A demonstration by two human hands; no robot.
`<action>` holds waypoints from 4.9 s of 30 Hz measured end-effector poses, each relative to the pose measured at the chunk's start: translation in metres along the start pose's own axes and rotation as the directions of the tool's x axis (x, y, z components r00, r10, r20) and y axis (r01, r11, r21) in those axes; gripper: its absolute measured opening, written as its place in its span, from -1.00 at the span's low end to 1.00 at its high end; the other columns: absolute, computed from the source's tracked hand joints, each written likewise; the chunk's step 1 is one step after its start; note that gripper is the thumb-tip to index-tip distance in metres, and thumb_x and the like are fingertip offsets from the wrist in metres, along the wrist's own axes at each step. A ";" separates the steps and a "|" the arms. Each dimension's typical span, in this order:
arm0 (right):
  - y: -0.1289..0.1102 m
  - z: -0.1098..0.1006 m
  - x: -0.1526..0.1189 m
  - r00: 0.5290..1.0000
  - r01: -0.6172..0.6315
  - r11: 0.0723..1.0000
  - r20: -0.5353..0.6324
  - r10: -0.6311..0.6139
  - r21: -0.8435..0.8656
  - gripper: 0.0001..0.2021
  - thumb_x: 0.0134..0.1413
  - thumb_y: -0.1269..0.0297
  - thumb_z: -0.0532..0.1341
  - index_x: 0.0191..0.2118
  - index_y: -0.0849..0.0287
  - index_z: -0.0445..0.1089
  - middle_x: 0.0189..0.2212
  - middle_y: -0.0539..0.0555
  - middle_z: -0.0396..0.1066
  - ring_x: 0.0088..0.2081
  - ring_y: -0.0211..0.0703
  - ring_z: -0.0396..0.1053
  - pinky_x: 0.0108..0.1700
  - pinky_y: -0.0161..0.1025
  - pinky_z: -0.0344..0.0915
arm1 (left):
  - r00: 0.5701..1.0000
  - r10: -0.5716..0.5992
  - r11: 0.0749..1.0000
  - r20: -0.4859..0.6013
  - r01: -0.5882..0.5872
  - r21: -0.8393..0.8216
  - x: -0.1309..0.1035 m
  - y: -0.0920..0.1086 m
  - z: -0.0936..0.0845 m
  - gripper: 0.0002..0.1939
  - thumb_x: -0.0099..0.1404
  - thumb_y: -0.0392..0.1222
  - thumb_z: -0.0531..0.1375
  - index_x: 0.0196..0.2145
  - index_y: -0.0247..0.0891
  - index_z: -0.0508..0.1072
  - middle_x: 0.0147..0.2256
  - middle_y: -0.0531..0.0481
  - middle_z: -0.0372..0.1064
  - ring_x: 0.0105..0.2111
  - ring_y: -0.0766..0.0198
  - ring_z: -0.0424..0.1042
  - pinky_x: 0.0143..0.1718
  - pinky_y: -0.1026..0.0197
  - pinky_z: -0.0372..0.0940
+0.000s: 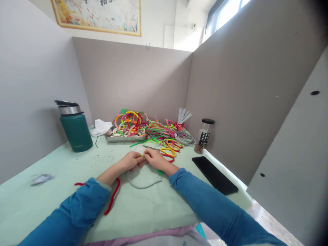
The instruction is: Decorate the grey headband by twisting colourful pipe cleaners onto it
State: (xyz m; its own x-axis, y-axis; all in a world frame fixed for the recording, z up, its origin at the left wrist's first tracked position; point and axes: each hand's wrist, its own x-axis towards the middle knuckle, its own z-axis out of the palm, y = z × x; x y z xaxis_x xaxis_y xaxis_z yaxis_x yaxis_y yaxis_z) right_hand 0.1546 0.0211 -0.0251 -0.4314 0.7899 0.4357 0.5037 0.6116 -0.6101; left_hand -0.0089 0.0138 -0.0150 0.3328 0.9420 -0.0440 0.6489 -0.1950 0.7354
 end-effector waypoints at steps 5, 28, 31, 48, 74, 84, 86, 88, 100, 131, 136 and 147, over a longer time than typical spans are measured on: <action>0.001 0.000 0.000 1.000 -0.002 1.000 0.000 0.002 0.005 -0.88 0.05 0.39 0.03 -0.42 0.20 0.29 -0.54 -0.03 0.33 -0.47 -0.31 0.22 -0.41 -0.38 0.06 | 1.000 -0.003 1.000 -0.001 0.003 -0.010 -0.001 0.003 0.000 -0.65 0.11 0.05 0.02 -0.57 -0.30 0.29 -0.77 0.16 0.08 -0.79 0.46 0.02 -0.72 0.35 -0.09; 0.002 0.000 0.001 1.000 0.012 1.000 0.012 -0.012 -0.001 -0.86 0.04 0.41 0.02 -0.41 0.20 0.30 -0.54 -0.03 0.33 -0.47 -0.31 0.22 -0.41 -0.37 0.07 | 1.000 -0.001 1.000 -0.004 0.001 0.031 -0.001 0.002 0.000 -0.63 0.12 0.07 0.02 -0.58 -0.30 0.31 -0.83 0.16 0.03 -0.80 0.45 0.01 -0.71 0.36 -0.09; 0.001 0.000 0.001 1.000 0.009 1.000 0.008 -0.009 -0.002 -0.87 0.04 0.40 0.02 -0.41 0.20 0.30 -0.55 -0.04 0.33 -0.48 -0.31 0.21 -0.42 -0.38 0.06 | 1.000 -0.003 1.000 -0.002 0.003 0.026 -0.001 0.002 0.000 -0.65 0.12 0.05 0.02 -0.58 -0.30 0.31 -0.83 0.16 0.03 -0.80 0.45 0.00 -0.71 0.36 -0.10; 0.005 0.003 0.002 1.000 0.012 1.000 0.008 -0.012 -0.004 -0.87 0.04 0.41 0.03 -0.41 0.18 0.30 -0.53 -0.04 0.35 -0.46 -0.29 0.24 -0.39 -0.37 0.09 | 1.000 0.019 0.999 0.003 -0.019 0.031 0.002 -0.004 0.000 -0.67 0.12 0.04 0.01 -0.57 -0.29 0.30 -0.79 0.16 0.07 -0.80 0.45 0.03 -0.73 0.36 -0.07; 0.001 0.000 0.001 1.000 -0.006 1.000 0.006 0.006 -0.002 -0.88 0.04 0.40 0.03 -0.41 0.20 0.29 -0.54 -0.03 0.35 -0.47 -0.30 0.23 -0.40 -0.38 0.08 | 1.000 0.021 0.998 -0.003 -0.021 0.054 0.000 0.000 0.000 -0.67 0.12 0.01 -0.01 -0.57 -0.30 0.30 -0.81 0.16 0.04 -0.80 0.44 0.04 -0.73 0.37 -0.08; 0.000 0.000 0.001 1.000 -0.008 1.000 0.015 0.008 0.003 -0.87 0.04 0.41 0.03 -0.43 0.20 0.29 -0.55 -0.03 0.34 -0.47 -0.29 0.24 -0.39 -0.37 0.08 | 1.000 0.017 0.998 -0.007 -0.017 0.054 0.003 -0.005 0.000 -0.65 0.11 0.05 0.01 -0.56 -0.30 0.32 -0.79 0.16 0.08 -0.79 0.44 0.06 -0.72 0.37 -0.06; 0.000 0.000 0.001 1.000 -0.006 1.000 0.014 0.006 0.009 -0.88 0.04 0.41 0.03 -0.42 0.20 0.29 -0.55 -0.04 0.34 -0.47 -0.30 0.24 -0.40 -0.37 0.08 | 1.000 0.013 0.998 -0.005 -0.013 0.054 0.002 -0.004 0.000 -0.65 0.11 0.05 0.01 -0.56 -0.30 0.31 -0.80 0.16 0.07 -0.79 0.45 0.05 -0.71 0.37 -0.06; 0.000 0.000 0.001 1.000 -0.005 1.000 0.012 0.004 0.012 -0.88 0.04 0.41 0.03 -0.42 0.19 0.28 -0.55 -0.04 0.34 -0.47 -0.30 0.24 -0.40 -0.38 0.08 | 1.000 0.014 0.999 -0.003 -0.014 0.052 0.002 -0.003 0.000 -0.66 0.11 0.04 0.01 -0.56 -0.30 0.31 -0.80 0.16 0.06 -0.79 0.45 0.04 -0.71 0.37 -0.06; 0.001 0.001 0.002 1.000 -0.007 1.000 0.012 0.007 0.008 -0.88 0.04 0.41 0.03 -0.42 0.19 0.29 -0.55 -0.04 0.34 -0.48 -0.30 0.24 -0.40 -0.37 0.08 | 1.000 0.010 0.999 -0.005 -0.010 0.037 0.001 -0.001 0.000 -0.69 0.12 -0.01 0.01 -0.58 -0.29 0.30 -0.81 0.17 0.05 -0.80 0.45 0.03 -0.73 0.37 -0.08; -0.001 -0.001 0.000 1.000 -0.001 1.000 0.019 0.001 0.006 -0.87 0.04 0.41 0.02 -0.43 0.20 0.29 -0.54 -0.03 0.33 -0.47 -0.31 0.22 -0.41 -0.38 0.06 | 1.000 0.015 0.998 0.001 -0.015 0.056 0.000 -0.001 0.000 -0.66 0.12 0.03 0.00 -0.57 -0.30 0.30 -0.80 0.16 0.04 -0.79 0.44 0.04 -0.71 0.36 -0.08; -0.001 -0.001 0.000 1.000 -0.016 1.000 0.015 0.016 0.011 -0.87 0.04 0.41 0.02 -0.42 0.20 0.29 -0.54 -0.03 0.34 -0.47 -0.31 0.23 -0.41 -0.38 0.06 | 1.000 0.024 0.999 -0.002 -0.024 0.044 0.003 -0.005 0.000 -0.67 0.12 0.02 0.00 -0.57 -0.29 0.30 -0.78 0.14 0.08 -0.78 0.44 0.05 -0.72 0.35 -0.08; 0.000 -0.001 0.000 1.000 -0.010 1.000 0.023 0.010 0.002 -0.87 0.04 0.41 0.03 -0.42 0.20 0.29 -0.56 -0.04 0.33 -0.49 -0.31 0.21 -0.43 -0.38 0.05 | 1.000 -0.001 0.999 -0.006 0.001 0.054 -0.002 0.003 0.000 -0.64 0.12 0.06 0.02 -0.58 -0.30 0.30 -0.82 0.16 0.03 -0.79 0.44 0.03 -0.71 0.35 -0.08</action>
State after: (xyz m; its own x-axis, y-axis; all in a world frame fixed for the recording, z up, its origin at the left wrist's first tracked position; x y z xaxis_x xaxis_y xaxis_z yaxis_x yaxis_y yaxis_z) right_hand 0.1552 0.0212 -0.0241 -0.4436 0.7947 0.4144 0.5062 0.6037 -0.6158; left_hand -0.0079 0.0111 -0.0124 0.3283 0.9437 -0.0405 0.6852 -0.2084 0.6979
